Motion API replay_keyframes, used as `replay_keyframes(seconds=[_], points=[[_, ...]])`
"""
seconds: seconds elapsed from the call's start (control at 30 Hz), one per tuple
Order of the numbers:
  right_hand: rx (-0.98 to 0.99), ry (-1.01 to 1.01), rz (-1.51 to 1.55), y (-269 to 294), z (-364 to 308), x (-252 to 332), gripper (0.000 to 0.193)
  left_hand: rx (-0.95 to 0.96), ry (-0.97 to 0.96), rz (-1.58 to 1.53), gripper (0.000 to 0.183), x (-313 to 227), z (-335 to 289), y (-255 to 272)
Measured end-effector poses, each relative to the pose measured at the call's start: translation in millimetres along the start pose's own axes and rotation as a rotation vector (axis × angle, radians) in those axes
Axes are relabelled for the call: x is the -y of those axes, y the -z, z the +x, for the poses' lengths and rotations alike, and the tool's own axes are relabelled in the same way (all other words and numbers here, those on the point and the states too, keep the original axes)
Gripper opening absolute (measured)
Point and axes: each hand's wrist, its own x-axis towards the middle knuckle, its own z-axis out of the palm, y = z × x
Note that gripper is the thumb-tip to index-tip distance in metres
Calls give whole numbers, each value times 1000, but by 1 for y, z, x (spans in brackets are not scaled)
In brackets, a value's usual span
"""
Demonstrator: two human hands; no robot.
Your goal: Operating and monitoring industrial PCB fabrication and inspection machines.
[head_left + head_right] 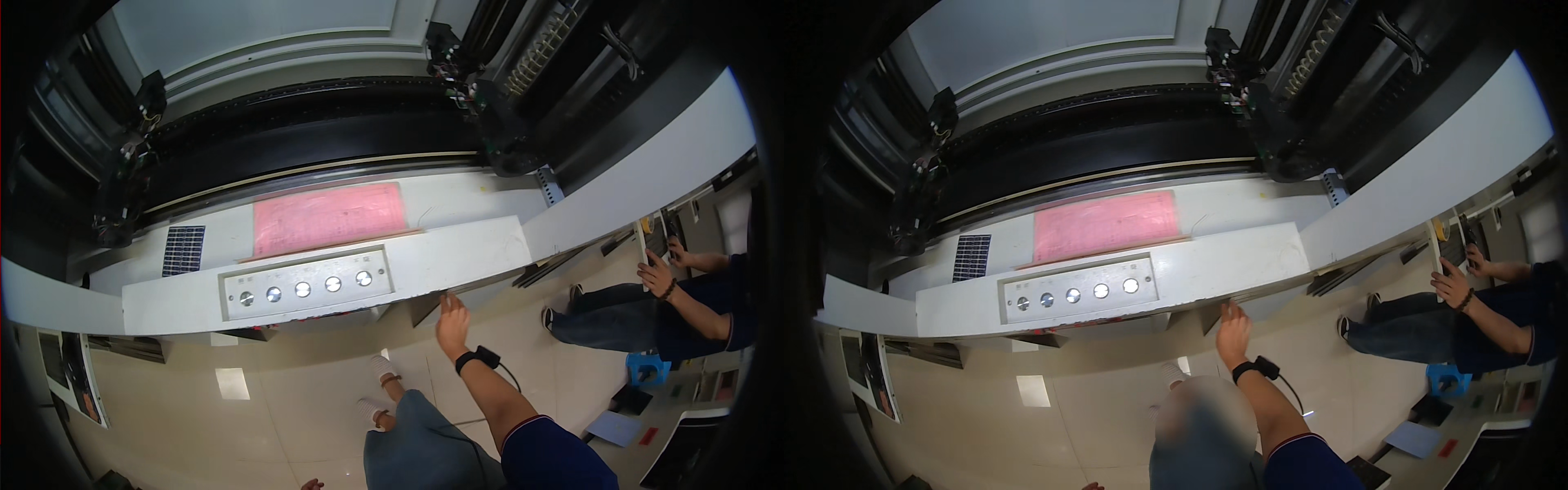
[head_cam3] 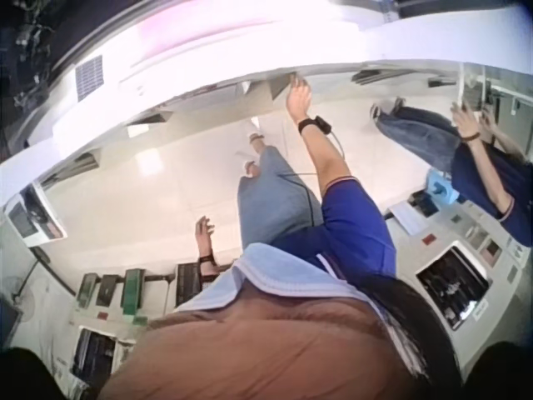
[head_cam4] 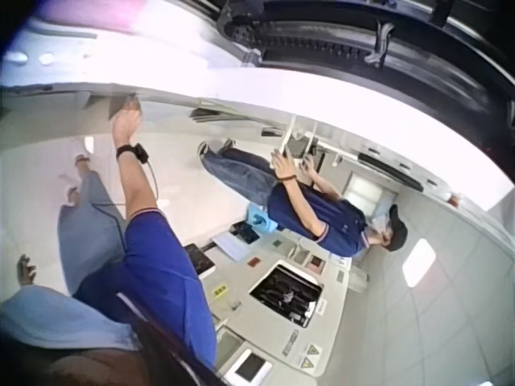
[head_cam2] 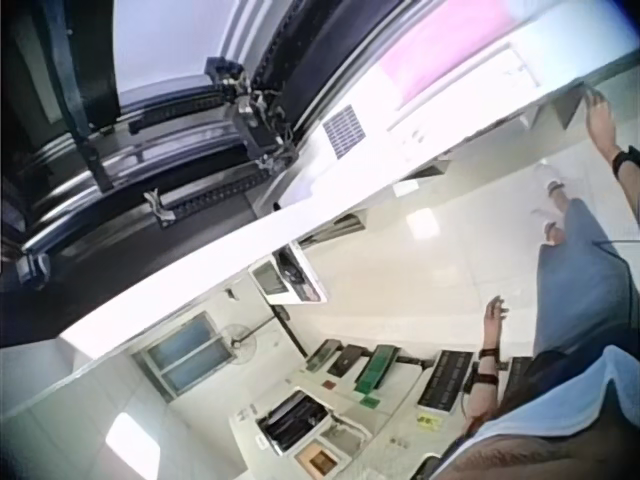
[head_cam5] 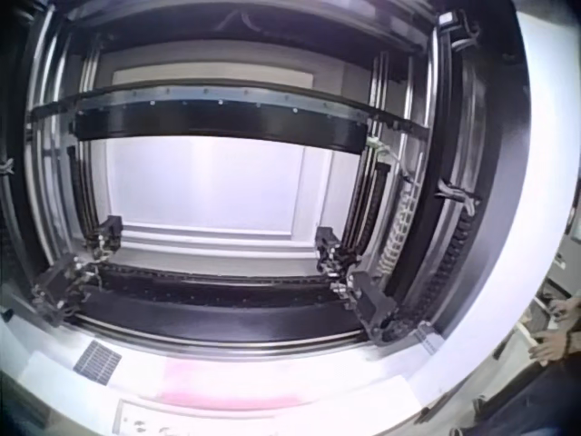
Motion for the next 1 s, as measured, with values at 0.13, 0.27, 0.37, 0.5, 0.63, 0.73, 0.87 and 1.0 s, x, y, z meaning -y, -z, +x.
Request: replay_keyframes(seconds=[0.13, 0.27, 0.37, 0.5, 0.63, 0.73, 0.87, 1.0], points=[[151, 128, -305, -3, -1, -54, 50, 51, -124, 47, 37, -26, 8, -18], [292, 278, -451, -7, 2, -67, 51, 49, -57, 119, 36, -2, 21, -12], [207, 402, -557, -3, -3, -69, 43, 24, 31, 144, 35, 29, 26, 3], [323, 374, -344, 2, -20, -87, 23, -3, 94, 99, 36, 56, 26, 15], [451, 325, -521, 9, -37, -115, 17, -4, 106, 66, 36, 55, 19, 6], [452, 423, -517, 31, -42, -112, 13, 20, -4, 93, 37, 37, 20, -10], [544, 452, 108, 122, -45, -89, 14, 50, -211, 70, 32, 6, 29, -31], [616, 232, 442, 239, -51, -57, 19, 43, -357, 45, 35, -29, 29, -33]])
